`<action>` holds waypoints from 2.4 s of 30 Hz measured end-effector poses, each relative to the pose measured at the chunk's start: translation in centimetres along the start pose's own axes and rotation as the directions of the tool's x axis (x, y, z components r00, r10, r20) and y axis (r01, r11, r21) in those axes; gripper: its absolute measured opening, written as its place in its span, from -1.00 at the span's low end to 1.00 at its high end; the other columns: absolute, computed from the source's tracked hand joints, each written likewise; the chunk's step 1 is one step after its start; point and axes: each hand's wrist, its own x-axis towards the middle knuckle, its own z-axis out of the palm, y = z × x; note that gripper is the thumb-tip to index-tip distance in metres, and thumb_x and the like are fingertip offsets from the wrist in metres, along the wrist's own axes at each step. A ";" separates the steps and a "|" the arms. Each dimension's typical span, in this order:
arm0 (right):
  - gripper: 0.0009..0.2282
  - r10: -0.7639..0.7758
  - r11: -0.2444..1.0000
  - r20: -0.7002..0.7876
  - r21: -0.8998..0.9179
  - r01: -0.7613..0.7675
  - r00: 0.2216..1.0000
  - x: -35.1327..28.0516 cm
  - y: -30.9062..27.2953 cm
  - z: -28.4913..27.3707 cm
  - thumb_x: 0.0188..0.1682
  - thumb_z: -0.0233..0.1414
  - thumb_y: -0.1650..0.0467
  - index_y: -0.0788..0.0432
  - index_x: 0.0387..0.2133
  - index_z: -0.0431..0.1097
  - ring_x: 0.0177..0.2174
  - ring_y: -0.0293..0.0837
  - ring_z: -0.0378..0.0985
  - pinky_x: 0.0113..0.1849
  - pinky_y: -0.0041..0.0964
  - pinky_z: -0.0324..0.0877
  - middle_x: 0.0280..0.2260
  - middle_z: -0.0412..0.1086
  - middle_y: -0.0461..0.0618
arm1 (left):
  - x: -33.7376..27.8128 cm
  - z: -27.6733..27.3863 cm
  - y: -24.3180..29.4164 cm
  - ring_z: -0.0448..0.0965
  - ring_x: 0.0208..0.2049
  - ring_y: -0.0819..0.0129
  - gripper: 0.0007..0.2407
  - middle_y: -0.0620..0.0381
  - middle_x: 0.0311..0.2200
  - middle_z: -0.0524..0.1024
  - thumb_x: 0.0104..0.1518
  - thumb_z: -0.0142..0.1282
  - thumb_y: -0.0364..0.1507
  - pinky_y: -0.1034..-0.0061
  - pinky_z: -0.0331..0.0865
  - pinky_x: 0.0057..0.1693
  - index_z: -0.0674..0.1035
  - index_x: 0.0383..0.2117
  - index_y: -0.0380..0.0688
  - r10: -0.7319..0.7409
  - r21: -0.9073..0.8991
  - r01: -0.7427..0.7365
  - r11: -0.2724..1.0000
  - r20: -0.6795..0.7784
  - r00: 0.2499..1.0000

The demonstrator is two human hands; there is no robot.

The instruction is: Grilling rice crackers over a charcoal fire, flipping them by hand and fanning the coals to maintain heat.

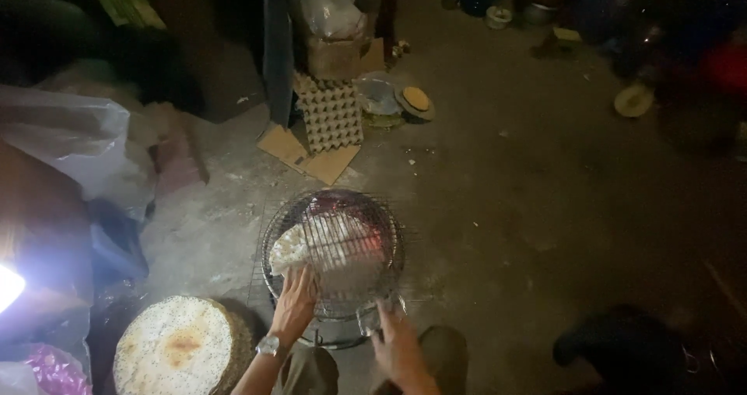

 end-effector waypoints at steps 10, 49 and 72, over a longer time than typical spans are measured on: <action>-0.49 -0.310 0.928 -0.436 0.054 0.368 0.845 4.7 -7.6 -18.5 -0.07 0.05 0.38 0.23 0.17 0.10 -0.53 -0.09 0.35 -0.44 -0.21 0.37 -0.33 0.45 0.22 | 10.3 -16.2 2.8 0.43 -0.42 0.15 -0.88 -0.02 -0.34 0.42 0.04 0.02 -0.52 0.35 0.35 -0.30 0.46 -0.30 -0.20 -0.065 -0.106 0.038 0.994 -0.260 0.964; -0.33 -0.347 0.915 -0.147 -0.269 0.300 0.926 4.5 9.5 15.1 -0.25 0.07 0.61 0.35 0.18 -0.09 -0.35 0.19 0.45 -0.31 0.02 0.38 -0.36 0.38 0.27 | -5.5 -4.2 -2.0 0.56 -0.11 -0.02 -0.63 -0.10 -0.18 0.60 0.11 -0.17 -0.20 0.28 0.31 -0.01 0.64 -0.23 -0.18 -0.734 -0.297 0.955 0.024 0.643 0.219; -0.31 -0.215 0.949 0.058 -0.225 0.223 0.975 1.1 6.2 9.1 -0.01 0.05 0.34 0.23 0.27 -0.28 -0.04 0.13 0.31 -0.03 -0.06 0.32 0.00 0.28 0.12 | -20.2 0.8 -0.3 0.51 0.02 0.08 -0.62 -0.09 -0.12 0.61 -0.02 -0.10 -0.26 0.41 0.30 0.07 0.68 -0.18 -0.12 -0.702 -0.079 0.990 -0.113 0.712 -0.023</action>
